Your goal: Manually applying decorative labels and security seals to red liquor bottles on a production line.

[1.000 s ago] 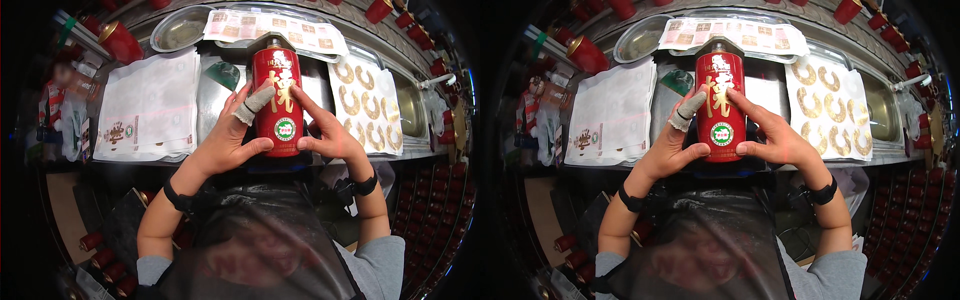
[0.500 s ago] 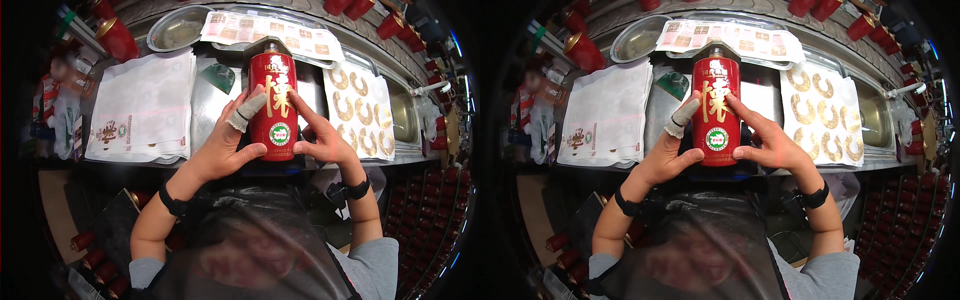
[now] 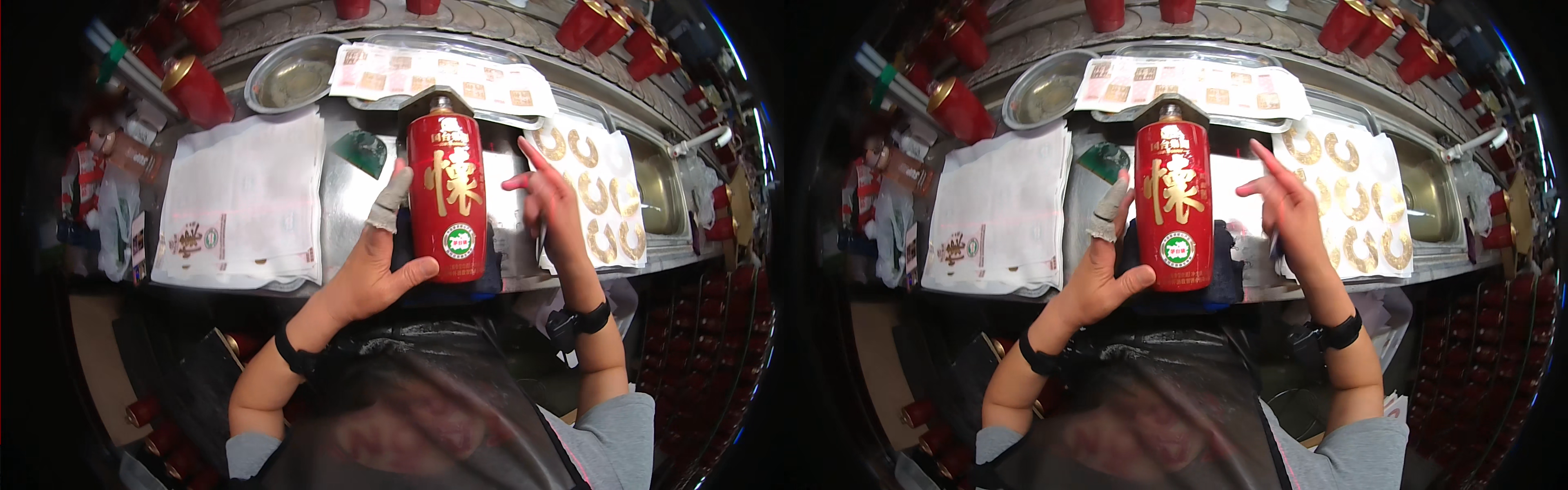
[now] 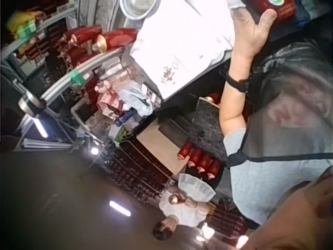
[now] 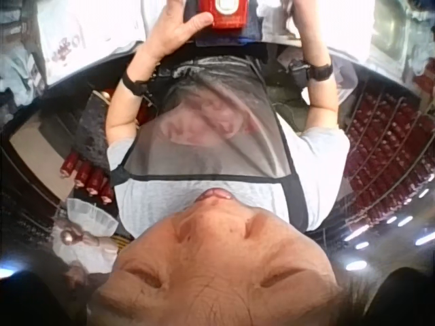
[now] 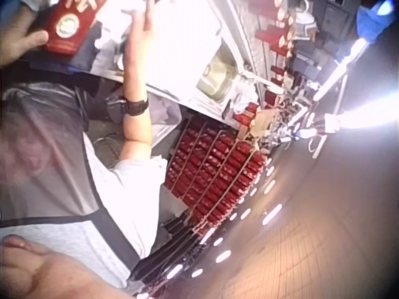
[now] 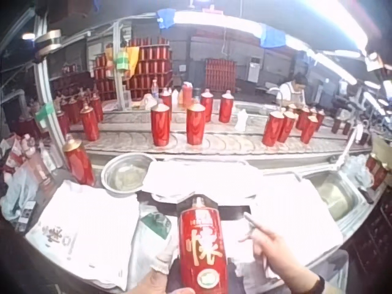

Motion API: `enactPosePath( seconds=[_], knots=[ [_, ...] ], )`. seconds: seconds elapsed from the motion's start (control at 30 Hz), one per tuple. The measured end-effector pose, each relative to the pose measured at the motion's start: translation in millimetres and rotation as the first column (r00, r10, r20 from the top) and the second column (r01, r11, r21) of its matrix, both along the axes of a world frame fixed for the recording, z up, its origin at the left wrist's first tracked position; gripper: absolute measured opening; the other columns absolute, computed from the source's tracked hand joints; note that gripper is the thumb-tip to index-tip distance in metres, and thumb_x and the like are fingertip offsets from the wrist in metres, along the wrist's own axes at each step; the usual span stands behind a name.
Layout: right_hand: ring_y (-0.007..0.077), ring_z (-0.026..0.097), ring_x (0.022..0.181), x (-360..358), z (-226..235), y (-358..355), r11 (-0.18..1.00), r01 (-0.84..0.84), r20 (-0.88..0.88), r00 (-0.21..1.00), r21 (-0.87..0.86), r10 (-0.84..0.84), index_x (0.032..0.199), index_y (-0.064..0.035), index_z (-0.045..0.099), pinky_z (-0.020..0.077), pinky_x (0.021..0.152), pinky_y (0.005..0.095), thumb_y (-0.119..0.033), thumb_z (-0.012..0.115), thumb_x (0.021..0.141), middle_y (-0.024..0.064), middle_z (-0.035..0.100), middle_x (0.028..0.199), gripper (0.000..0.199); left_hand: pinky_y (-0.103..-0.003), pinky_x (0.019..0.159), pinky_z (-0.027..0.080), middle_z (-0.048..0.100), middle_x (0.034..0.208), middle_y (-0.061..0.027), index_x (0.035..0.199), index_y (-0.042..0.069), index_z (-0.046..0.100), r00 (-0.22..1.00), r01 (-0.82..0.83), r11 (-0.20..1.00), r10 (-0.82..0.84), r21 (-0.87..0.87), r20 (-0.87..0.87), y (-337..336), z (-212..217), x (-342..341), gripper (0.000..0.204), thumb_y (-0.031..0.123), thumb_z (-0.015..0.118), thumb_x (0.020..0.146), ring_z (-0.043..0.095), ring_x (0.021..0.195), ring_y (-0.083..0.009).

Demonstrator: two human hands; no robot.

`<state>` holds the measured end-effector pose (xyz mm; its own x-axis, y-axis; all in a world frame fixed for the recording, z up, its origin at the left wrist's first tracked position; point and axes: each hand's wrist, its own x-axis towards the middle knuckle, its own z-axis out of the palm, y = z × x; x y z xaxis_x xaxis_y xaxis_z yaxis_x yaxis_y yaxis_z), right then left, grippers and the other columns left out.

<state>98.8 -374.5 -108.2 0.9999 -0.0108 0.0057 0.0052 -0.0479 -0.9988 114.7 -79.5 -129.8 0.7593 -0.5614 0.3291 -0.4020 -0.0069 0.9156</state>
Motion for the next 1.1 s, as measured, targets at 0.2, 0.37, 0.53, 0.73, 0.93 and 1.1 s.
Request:
enactPosePath(
  seconds=[0.2, 0.37, 0.53, 0.73, 0.93, 1.1],
  knots=[
    [0.0137, 0.066, 0.085, 4.9, 20.4, 10.5, 0.791, 0.474, -0.459, 0.843, 0.387, -0.280, 0.129, -0.0001, 0.057, 0.0572, 0.079, 0.0290, -0.015, 0.061, 0.093, 0.0071, 0.067, 0.100, 0.040, -0.044, 0.123, 0.015, 0.011, 0.161, -0.0310, 0.156, -0.004, -0.006, 0.988, -0.014, 0.998, 0.024, 0.068, -0.154, -4.6, 10.2, -10.0, 0.125, 0.040, 0.083, 0.081, 0.015, 0.153, -0.0385],
    [0.0164, 0.066, 0.087, -23.7, 40.2, 43.8, 0.987, 0.136, 0.248, 0.962, -0.082, -0.112, 0.121, -0.0019, 0.057, 0.0529, 0.076, 0.0278, 0.005, 0.069, 0.083, 0.0101, 0.066, 0.099, 0.041, -0.045, 0.122, 0.019, 0.015, 0.161, -0.0306, 0.156, -0.006, -0.007, 0.997, -0.030, 0.993, 0.038, 0.117, -0.067, -6.3, 10.9, -11.1, 0.125, 0.039, 0.083, 0.081, 0.020, 0.151, -0.0384],
    [0.0349, 0.066, 0.084, -22.4, 54.4, 65.0, 0.745, -0.252, 0.296, 0.803, -0.618, 0.517, 0.107, -0.0022, 0.062, 0.0544, 0.071, 0.0408, -0.003, 0.075, 0.078, 0.0157, 0.065, 0.092, 0.032, -0.044, 0.122, 0.017, 0.019, 0.162, -0.0269, 0.156, 0.001, -0.013, 1.000, 0.007, 0.982, -0.003, 0.189, -0.022, -1.4, 8.8, -9.4, 0.126, 0.035, 0.082, 0.082, 0.023, 0.151, -0.0329],
    [0.0362, 0.067, 0.084, 91.3, 86.2, 64.5, 0.776, 0.185, 0.570, 0.780, -0.603, 0.257, 0.108, 0.0000, 0.063, 0.0545, 0.073, 0.0409, -0.001, 0.072, 0.080, 0.0179, 0.067, 0.094, 0.029, -0.044, 0.122, 0.020, 0.019, 0.160, -0.0289, 0.155, -0.010, 0.004, 0.992, -0.011, 0.997, 0.020, 0.073, -0.123, -6.9, 4.9, -11.2, 0.120, 0.041, 0.082, 0.080, 0.023, 0.150, -0.0387],
    [0.0328, 0.069, 0.085, 50.6, 103.9, 74.3, 0.823, -0.053, 0.508, 0.764, -0.565, 0.398, 0.106, -0.0029, 0.065, 0.0551, 0.075, 0.0393, -0.001, 0.077, 0.077, 0.0155, 0.068, 0.094, 0.031, -0.046, 0.122, 0.016, 0.019, 0.159, -0.0287, 0.156, -0.008, 0.002, 0.995, -0.042, 0.994, 0.051, 0.103, -0.084, -4.7, 1.1, -12.5, 0.120, 0.042, 0.082, 0.081, 0.023, 0.148, -0.0392],
    [0.0355, 0.067, 0.086, 71.0, 91.9, 74.0, 0.765, 0.159, 0.511, 0.824, -0.623, 0.245, 0.104, -0.0017, 0.064, 0.0544, 0.076, 0.0400, -0.002, 0.076, 0.076, 0.0161, 0.067, 0.092, 0.030, -0.045, 0.121, 0.021, 0.021, 0.158, -0.0268, 0.155, -0.005, 0.004, 0.997, -0.006, 0.998, 0.011, 0.064, -0.081, -5.7, 3.0, -10.3, 0.117, 0.037, 0.083, 0.081, 0.025, 0.148, -0.0367]
  ],
)
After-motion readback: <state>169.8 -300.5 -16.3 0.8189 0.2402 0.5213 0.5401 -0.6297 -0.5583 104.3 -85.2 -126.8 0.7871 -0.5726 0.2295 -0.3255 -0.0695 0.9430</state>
